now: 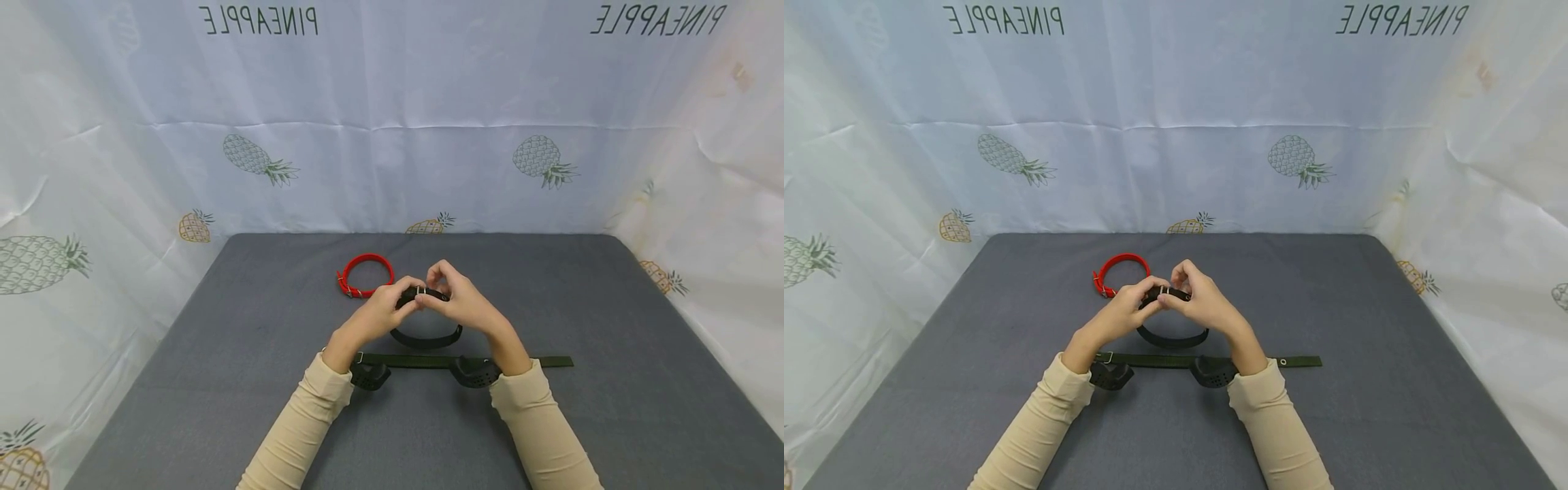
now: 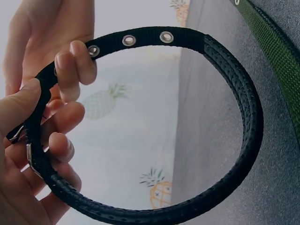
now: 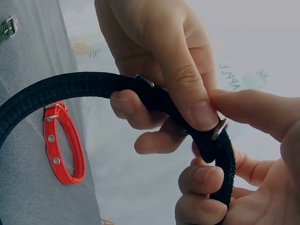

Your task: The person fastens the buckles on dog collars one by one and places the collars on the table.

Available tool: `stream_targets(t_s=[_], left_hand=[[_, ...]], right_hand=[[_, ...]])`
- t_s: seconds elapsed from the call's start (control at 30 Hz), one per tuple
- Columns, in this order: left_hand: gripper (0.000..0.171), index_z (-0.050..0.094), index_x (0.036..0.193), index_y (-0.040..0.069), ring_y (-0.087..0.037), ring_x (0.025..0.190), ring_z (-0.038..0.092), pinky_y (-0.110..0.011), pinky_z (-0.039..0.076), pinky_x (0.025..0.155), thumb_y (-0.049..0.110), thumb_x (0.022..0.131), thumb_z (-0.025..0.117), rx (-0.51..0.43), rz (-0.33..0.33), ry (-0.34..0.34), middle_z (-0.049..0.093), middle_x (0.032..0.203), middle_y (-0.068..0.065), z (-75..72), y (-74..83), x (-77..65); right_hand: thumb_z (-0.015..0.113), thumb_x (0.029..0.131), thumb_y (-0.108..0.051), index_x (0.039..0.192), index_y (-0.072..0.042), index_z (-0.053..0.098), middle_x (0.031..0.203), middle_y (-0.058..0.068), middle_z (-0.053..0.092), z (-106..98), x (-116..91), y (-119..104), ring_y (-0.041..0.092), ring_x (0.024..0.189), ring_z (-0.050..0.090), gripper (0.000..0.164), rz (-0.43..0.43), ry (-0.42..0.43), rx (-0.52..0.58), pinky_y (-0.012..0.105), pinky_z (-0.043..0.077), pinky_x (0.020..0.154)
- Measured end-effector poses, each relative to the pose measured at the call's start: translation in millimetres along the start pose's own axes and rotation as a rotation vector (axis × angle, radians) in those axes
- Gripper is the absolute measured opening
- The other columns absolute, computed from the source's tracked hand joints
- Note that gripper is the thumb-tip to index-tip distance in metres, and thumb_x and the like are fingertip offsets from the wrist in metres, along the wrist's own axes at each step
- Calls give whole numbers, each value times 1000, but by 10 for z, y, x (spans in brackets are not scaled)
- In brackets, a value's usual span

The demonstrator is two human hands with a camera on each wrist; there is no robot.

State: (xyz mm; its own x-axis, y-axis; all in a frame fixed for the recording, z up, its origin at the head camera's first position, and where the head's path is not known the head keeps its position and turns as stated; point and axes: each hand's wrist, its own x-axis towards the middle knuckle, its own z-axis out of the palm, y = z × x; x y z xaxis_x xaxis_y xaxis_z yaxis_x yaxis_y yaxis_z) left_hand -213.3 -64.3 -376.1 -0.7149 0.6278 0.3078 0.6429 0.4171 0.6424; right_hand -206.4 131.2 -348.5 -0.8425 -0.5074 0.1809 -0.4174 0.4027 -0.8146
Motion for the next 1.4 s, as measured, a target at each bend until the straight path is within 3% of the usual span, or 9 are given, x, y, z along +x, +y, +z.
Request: stream_targets(t_s=[0.1,0.2,0.3,0.5,0.63,0.8,0.97,1.13,1.4], left_hand=[[31,46,125,1,-19,74,60,-22,49,69,11,98,56,-18,-13,21,67,101,-15,3,9,2],[32,40,123,1,-23,88,65,-26,52,74,9,97,56,-40,-18,36,68,106,-17,8,14,6],[31,36,120,1,-21,79,60,-24,47,69,8,97,56,-70,-25,42,69,98,-19,14,16,7],[32,37,118,2,-21,81,64,-24,47,69,10,96,58,-101,0,57,70,101,-19,15,11,11],[35,39,121,3,-22,85,65,-26,52,73,12,95,61,-80,27,83,69,104,-16,-15,2,-4],[35,45,124,2,-23,93,65,-34,54,83,12,94,61,-47,34,119,66,108,-15,-67,-16,-16],[31,51,122,2,-24,99,64,-37,54,88,13,95,60,-47,21,129,65,113,-15,-103,-11,-14],[25,54,117,1,-25,100,63,-45,53,90,12,95,60,-61,11,134,64,112,-15,-105,-10,-16],[22,58,113,3,-22,97,60,-39,53,88,11,93,63,-46,22,167,64,110,-12,-110,4,-36]], right_hand=[[65,91,-9,104,1,43,101,16,48,7,3,-4,5,58,40,27,7,13,18,22,38,62],[67,91,-11,106,0,47,104,16,51,22,8,10,11,69,48,27,2,23,18,23,42,67],[67,91,-13,110,0,54,103,17,57,36,14,25,13,77,52,26,-13,23,11,23,45,69],[66,92,-12,113,0,61,102,19,65,18,11,40,8,75,57,25,-27,38,10,22,49,69],[66,92,-13,113,-1,62,104,18,66,-6,-3,51,10,78,60,25,-16,55,24,22,49,69],[66,92,-13,111,-3,63,96,16,65,-42,-21,44,18,69,56,22,9,85,27,23,44,61],[66,91,-15,111,-4,64,93,15,64,-55,-17,34,12,67,52,22,17,92,39,23,42,61],[67,91,-14,115,-3,64,102,18,68,-44,-17,42,9,74,59,27,2,81,41,22,46,64],[68,89,-11,116,-1,66,112,20,68,-36,-20,51,0,79,60,29,-16,80,45,21,49,68]])
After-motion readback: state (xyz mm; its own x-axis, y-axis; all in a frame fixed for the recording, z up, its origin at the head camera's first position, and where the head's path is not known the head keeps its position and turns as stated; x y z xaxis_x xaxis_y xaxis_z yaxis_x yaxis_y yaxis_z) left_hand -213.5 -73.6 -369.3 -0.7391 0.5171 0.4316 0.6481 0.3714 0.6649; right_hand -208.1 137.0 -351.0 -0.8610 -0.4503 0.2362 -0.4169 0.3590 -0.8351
